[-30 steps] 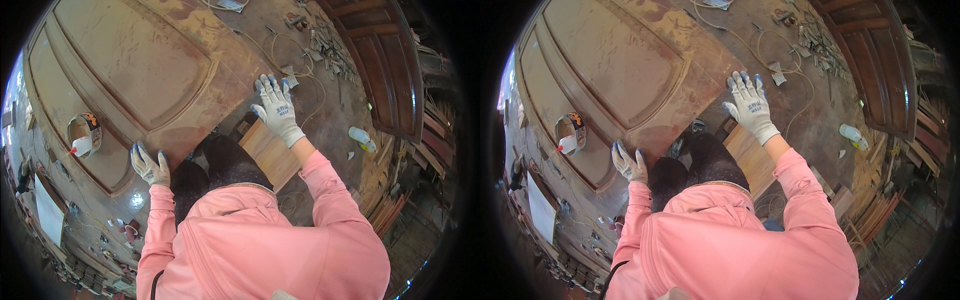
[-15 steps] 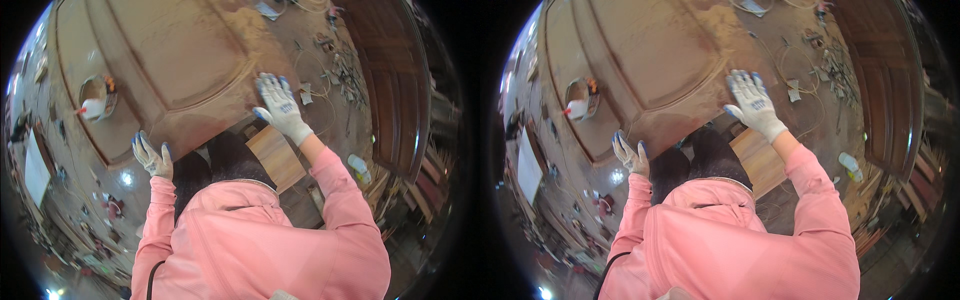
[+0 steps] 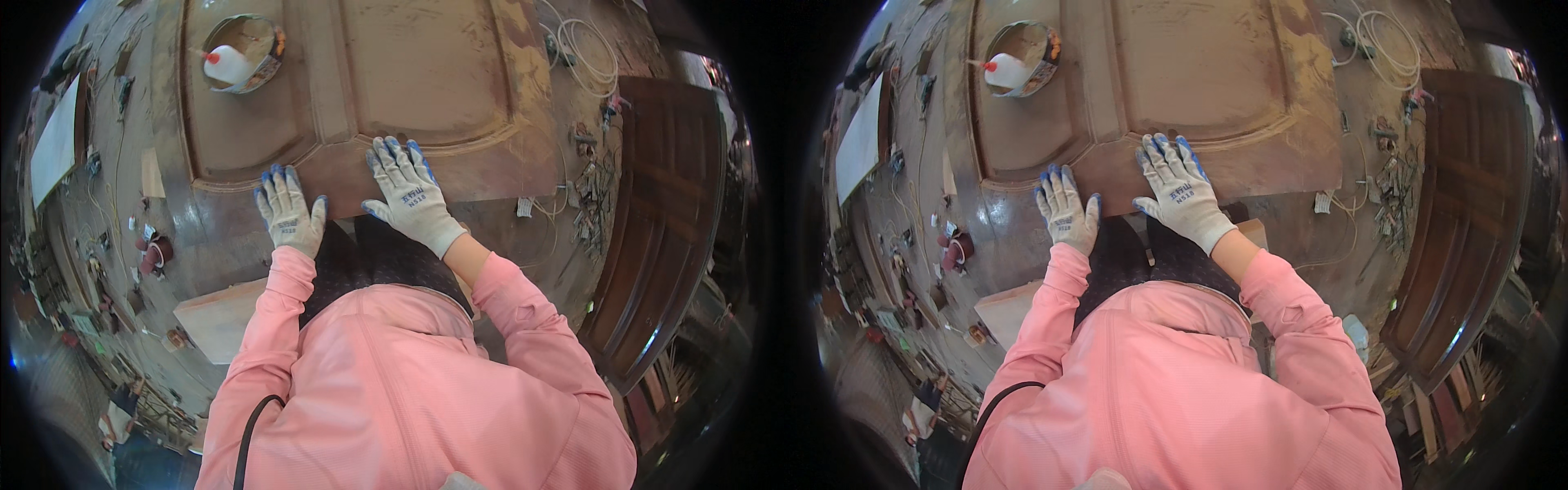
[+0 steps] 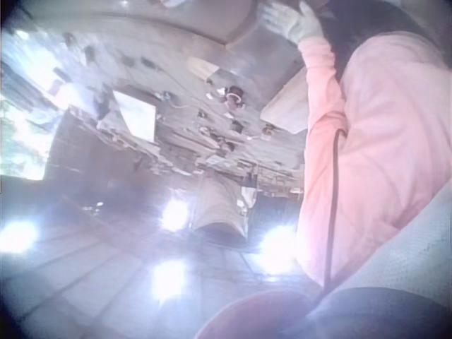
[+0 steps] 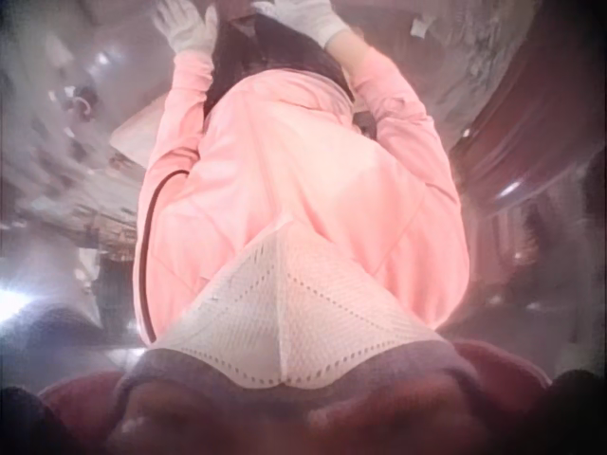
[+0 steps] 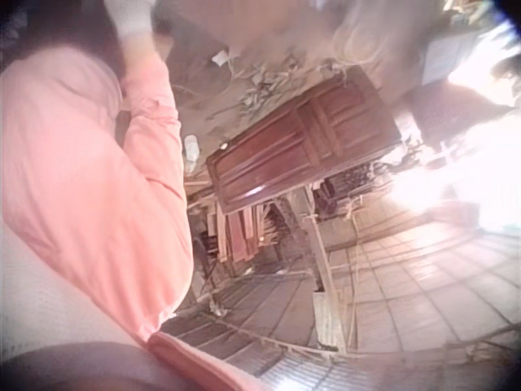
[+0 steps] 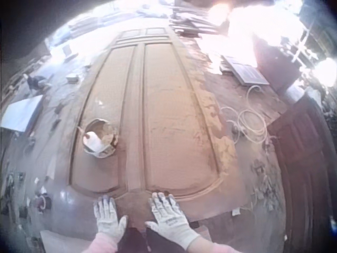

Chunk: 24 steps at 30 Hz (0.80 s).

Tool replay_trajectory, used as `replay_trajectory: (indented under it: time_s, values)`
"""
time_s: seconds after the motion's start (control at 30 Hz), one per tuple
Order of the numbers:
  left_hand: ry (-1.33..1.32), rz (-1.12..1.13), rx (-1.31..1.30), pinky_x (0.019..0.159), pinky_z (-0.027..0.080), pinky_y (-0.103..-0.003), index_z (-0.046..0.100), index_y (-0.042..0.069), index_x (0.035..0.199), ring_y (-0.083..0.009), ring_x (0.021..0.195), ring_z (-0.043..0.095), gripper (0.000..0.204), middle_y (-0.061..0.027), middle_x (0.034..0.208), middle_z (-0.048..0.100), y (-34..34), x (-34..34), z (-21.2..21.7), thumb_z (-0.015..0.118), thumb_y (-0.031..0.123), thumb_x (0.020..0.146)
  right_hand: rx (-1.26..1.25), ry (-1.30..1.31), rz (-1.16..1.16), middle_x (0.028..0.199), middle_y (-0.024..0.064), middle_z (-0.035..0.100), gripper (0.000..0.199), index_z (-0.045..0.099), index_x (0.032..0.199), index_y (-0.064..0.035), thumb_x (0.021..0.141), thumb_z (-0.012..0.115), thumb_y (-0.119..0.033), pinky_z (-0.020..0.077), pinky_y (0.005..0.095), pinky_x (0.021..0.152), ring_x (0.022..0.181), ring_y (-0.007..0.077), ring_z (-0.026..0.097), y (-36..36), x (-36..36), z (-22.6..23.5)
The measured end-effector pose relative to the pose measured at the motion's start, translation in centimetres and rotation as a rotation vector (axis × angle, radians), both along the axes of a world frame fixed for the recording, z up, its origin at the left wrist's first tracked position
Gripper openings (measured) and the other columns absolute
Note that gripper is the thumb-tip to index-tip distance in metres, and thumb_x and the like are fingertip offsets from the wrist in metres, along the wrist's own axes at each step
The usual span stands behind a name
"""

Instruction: The person applies glue to a crack in a wooden door panel and presses the edges together to bond them. They repeatedly rub the seam and apply additional glue from a bottle to ensure the joint is sealed.

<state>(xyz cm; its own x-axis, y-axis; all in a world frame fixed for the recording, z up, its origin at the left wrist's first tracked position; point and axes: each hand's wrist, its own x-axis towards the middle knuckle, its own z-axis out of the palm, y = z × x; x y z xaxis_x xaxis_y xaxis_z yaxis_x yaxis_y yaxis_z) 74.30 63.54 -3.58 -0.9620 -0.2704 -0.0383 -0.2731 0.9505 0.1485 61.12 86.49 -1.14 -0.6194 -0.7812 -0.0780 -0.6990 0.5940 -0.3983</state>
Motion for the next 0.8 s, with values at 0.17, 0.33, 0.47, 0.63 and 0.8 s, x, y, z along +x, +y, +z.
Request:
replay_trajectory:
  time_s: [0.17,0.33,0.47,0.63,0.8]
  values:
    - [-0.045,-0.035,0.045,0.131,0.008,-0.058,0.026,-0.001,0.166,-0.043,0.162,0.015,0.088,-0.0236,0.174,0.019,0.8,-0.4,0.6,0.062,0.044,0.099,-0.027,0.057,0.102,0.174,0.0143,0.027,0.086,0.034,0.165,-0.0069,0.099,0.059,-0.056,0.0087,0.0524,0.133,0.162,0.0324,0.02,-3.4,-2.6,-0.7]
    - [-0.043,-0.151,0.126,0.131,0.01,-0.059,0.032,0.003,0.165,-0.0433,0.161,0.018,0.086,-0.0213,0.174,0.024,1.7,-0.4,1.3,0.064,0.044,0.096,0.032,0.049,0.16,0.175,0.0132,0.026,0.074,0.041,0.165,-0.0245,0.099,0.059,-0.055,0.0077,0.0564,0.132,0.162,0.0384,0.017,-3.3,-3.6,-0.1]
    - [-0.02,-0.189,0.199,0.131,0.011,-0.057,0.036,0.006,0.164,-0.0405,0.16,0.023,0.083,-0.0187,0.172,0.031,2.5,-0.9,1.6,0.064,0.046,0.096,0.054,0.109,0.138,0.175,0.0144,0.025,0.074,0.042,0.164,-0.0215,0.1,0.06,-0.053,0.0078,0.0595,0.131,0.162,0.0422,0.015,-5.5,-5.0,-0.2]
    - [0.126,-0.1,0.271,0.131,0.014,-0.055,0.04,0.005,0.161,-0.039,0.16,0.026,0.075,-0.019,0.17,0.033,1.2,-0.4,2.4,0.06,0.042,0.1,-0.24,0.192,-0.022,0.148,0.0147,0.056,0.044,0.066,0.136,-0.0117,0.097,0.067,-0.032,0.031,0.057,0.119,0.14,0.041,0.045,-8.9,-6.5,-0.1]
    - [0.172,0.169,0.218,0.13,0.012,-0.057,0.039,0.004,0.162,-0.0448,0.159,0.023,0.074,-0.0219,0.171,0.03,-2.7,2.4,2.3,0.061,0.039,0.101,-0.427,0.005,-0.148,0.095,0.0076,0.069,0.014,0.073,0.092,-0.0074,0.091,0.076,-0.021,0.0477,0.0458,0.088,0.095,0.0326,0.062,-11.3,-7.2,-0.1]
